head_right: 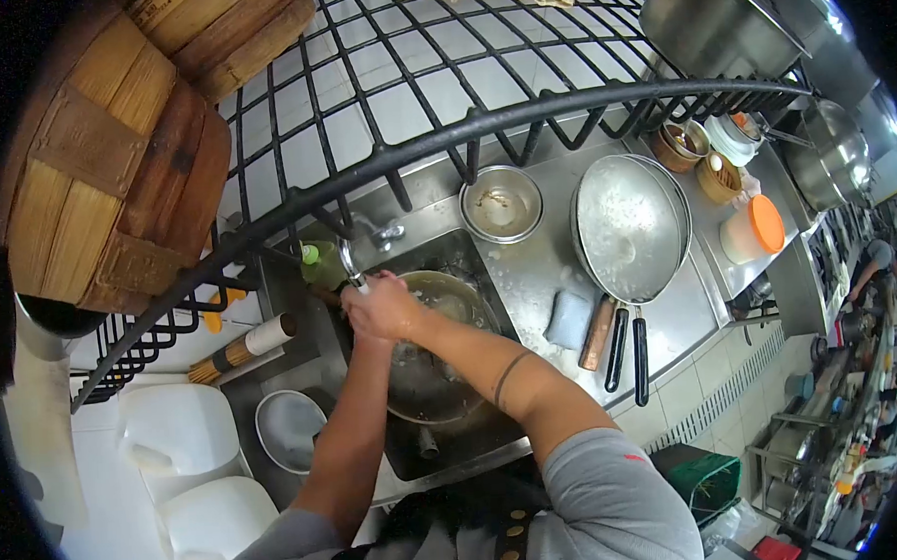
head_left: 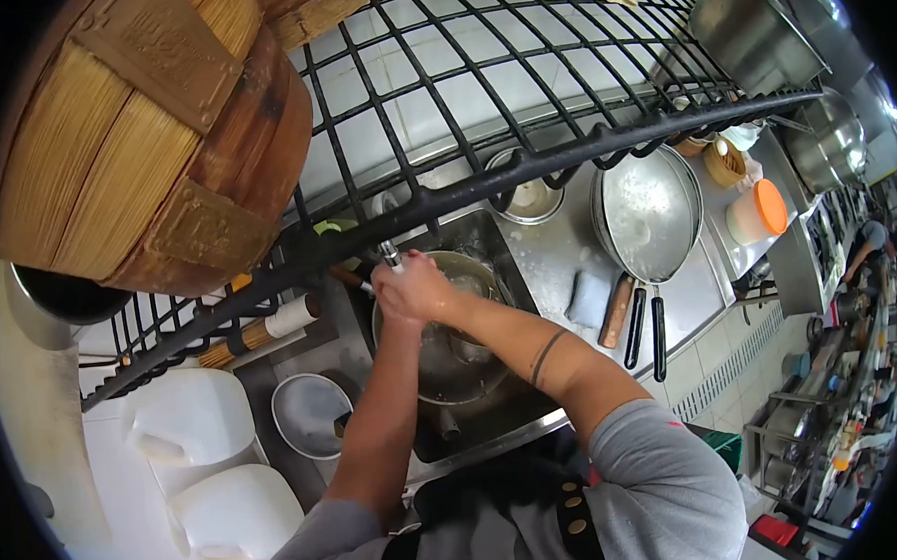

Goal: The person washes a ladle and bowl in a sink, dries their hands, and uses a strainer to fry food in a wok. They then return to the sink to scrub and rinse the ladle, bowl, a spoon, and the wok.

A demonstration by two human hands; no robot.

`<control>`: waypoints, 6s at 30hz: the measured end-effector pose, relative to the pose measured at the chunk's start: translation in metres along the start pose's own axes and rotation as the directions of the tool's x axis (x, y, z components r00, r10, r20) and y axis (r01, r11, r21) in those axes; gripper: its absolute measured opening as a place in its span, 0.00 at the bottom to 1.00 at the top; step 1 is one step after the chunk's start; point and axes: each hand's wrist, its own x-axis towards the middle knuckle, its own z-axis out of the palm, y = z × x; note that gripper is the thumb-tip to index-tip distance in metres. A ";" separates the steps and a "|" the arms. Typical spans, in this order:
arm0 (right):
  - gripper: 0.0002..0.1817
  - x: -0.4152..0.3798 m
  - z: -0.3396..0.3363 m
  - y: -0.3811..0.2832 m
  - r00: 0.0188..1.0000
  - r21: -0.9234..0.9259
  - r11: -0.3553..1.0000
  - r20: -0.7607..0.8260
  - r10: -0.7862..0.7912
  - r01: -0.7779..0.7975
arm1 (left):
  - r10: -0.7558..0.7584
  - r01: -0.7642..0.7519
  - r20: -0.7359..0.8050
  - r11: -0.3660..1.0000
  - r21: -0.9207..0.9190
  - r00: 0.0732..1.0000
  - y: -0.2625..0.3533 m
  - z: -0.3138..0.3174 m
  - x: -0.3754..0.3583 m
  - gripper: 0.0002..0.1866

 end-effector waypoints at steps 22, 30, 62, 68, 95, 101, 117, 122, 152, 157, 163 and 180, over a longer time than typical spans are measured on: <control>0.16 0.025 -0.075 0.055 0.639 -0.408 0.615 0.094 0.764 -0.675 | 0.075 0.066 -0.027 -0.581 0.811 0.997 -0.025 0.028 -0.179 0.16; 0.14 -0.313 -0.250 -0.112 0.938 0.296 0.919 -0.147 0.314 -0.261 | 0.007 -0.241 0.285 -0.515 0.823 0.958 -0.121 0.106 -0.126 0.09; 0.24 -1.122 -0.292 -0.199 -0.748 0.694 -0.393 -0.320 0.581 -0.603 | -0.932 -0.915 -0.159 0.268 0.301 -0.325 -1.078 0.160 -0.011 0.26; 0.22 -1.153 -0.251 -0.153 -0.683 0.286 -0.651 -0.017 0.730 -0.703 | -0.846 -0.809 -0.154 0.411 0.420 -0.510 -1.315 0.169 -0.064 0.31; 0.21 -1.607 -0.949 -0.109 -0.755 0.760 0.067 -0.650 0.090 -0.646 | -0.662 -0.887 -0.616 0.439 0.142 -0.426 -1.941 0.214 -0.160 0.29; 0.21 -1.715 -1.055 -0.182 -0.682 0.676 0.124 -0.684 -0.259 -0.726 | -0.661 -0.670 -0.212 0.584 0.458 -0.720 -2.068 0.188 -0.198 0.30; 0.07 -1.972 -1.176 -0.284 -0.572 0.715 0.098 -0.461 -0.679 -0.692 | -0.629 -0.545 -0.210 0.405 0.734 -0.749 -2.230 0.231 -0.309 0.30; 0.26 -1.999 -1.195 -0.273 -0.421 0.684 0.029 -0.415 -0.806 -0.729 | -0.597 -0.417 -0.040 0.509 0.753 -0.801 -2.288 0.243 -0.360 0.26; 0.26 -1.926 -1.194 -0.186 -0.794 0.184 0.863 -0.515 -0.322 -0.470 | -0.240 0.367 0.581 0.578 0.729 -0.778 -2.314 0.328 -0.514 0.16; 0.26 -1.893 -1.185 -0.168 -0.719 0.217 0.755 -0.544 -0.433 -0.619 | -0.507 0.302 0.577 0.524 0.796 -0.641 -2.299 0.275 -0.537 0.33; 0.26 -1.915 -1.120 -0.199 -0.644 0.282 0.645 -0.630 -0.434 -0.710 | -0.587 0.007 0.568 0.692 0.722 -0.577 -2.258 0.247 -0.515 0.35; 0.28 -1.827 -1.151 -0.074 -0.322 0.248 0.354 -0.932 -0.165 -0.901 | -0.571 0.005 0.443 0.609 0.793 -0.691 -2.262 0.214 -0.416 0.41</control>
